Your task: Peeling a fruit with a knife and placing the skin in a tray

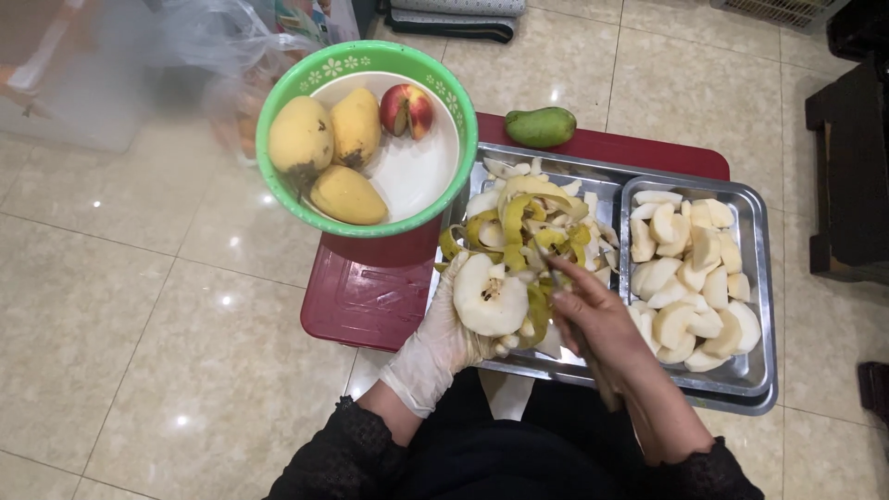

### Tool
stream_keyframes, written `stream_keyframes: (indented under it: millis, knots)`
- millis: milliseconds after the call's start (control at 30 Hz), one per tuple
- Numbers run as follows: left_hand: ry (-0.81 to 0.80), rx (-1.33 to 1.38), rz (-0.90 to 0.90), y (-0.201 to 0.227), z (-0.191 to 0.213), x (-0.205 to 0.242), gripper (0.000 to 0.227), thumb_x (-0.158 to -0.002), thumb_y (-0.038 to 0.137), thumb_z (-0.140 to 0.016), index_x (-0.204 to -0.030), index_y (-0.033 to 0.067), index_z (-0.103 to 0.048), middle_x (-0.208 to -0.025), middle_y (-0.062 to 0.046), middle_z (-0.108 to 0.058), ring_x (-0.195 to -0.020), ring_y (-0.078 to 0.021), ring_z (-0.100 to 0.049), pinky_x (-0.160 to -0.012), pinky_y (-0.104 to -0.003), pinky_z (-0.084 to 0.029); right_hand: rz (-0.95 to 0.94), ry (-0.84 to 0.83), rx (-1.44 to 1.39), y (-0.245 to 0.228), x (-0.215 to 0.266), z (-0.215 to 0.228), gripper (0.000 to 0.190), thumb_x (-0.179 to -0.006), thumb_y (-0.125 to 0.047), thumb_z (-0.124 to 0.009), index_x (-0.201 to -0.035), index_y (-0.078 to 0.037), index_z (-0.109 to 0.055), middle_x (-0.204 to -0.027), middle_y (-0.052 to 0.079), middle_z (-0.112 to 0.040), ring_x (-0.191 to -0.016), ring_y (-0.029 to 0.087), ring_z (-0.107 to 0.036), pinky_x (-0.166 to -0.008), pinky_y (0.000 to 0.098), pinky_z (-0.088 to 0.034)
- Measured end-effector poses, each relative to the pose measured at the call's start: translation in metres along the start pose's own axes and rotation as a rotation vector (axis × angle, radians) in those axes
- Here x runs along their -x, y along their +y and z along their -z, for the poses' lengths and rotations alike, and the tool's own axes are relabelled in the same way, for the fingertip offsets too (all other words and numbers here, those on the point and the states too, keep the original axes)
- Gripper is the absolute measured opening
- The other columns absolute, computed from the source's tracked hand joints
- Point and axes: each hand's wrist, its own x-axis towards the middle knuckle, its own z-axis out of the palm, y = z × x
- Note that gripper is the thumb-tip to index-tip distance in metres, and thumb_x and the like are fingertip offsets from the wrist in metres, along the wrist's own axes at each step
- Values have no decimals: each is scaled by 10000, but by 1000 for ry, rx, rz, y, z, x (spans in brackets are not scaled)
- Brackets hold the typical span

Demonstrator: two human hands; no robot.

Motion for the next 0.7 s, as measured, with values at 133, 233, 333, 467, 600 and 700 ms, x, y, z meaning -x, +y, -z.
stream_keyframes:
  millis: [133, 233, 333, 467, 600, 700]
  knots:
    - [-61, 2, 19, 6, 18, -7, 1006, -751, 824, -708, -1370, 34, -639, -978, -476, -637, -703, -603, -700, -572, -595, -628, 57, -103, 47, -9, 3, 5, 656, -1026, -164, -502, -1637, -119, -265, -547, 92, -485, -282, 159, -450, -303, 276, -429]
    - [-105, -56, -16, 4, 27, -14, 982, -796, 841, -664, -1509, 170, -588, -1057, -502, -631, -769, -607, -706, -610, -617, -636, -25, -262, -84, -7, 12, -5, 961, -887, -427, -738, -1647, -116, -239, -536, 94, -530, -275, 151, -459, -264, 289, -430]
    - [78, -68, -205, -5, 0, -12, 814, -847, 711, -748, -1369, 94, -647, -1106, -411, -688, -735, -572, -714, -538, -658, -615, -75, -348, -234, 7, 12, -16, 908, -920, -384, -713, -1655, -143, -238, -526, 105, -478, -261, 168, -416, -257, 296, -430]
    - [198, -157, -422, -7, -22, -5, 683, -882, 608, -778, -1259, 48, -675, -1106, -294, -750, -778, -454, -762, -616, -598, -650, -147, -258, -244, 25, 5, -16, 667, -970, -202, -617, -1599, -157, -399, -496, 151, -449, -237, 211, -422, -228, 318, -417]
    - [73, -82, -339, -7, 20, -13, 767, -915, 669, -714, -1367, 53, -641, -1080, -349, -726, -740, -571, -723, -510, -655, -624, -153, -172, -217, 29, 1, -9, 592, -976, -185, -598, -1556, -185, -479, -486, 158, -444, -222, 241, -429, -219, 341, -424]
    - [-31, -79, -270, 1, 16, -4, 862, -891, 749, -653, -1473, 114, -613, -1072, -358, -721, -742, -586, -714, -531, -629, -639, -92, -68, -132, 5, -1, 1, 609, -1020, -228, -539, -1604, -151, -387, -572, 89, -490, -303, 158, -454, -271, 276, -421]
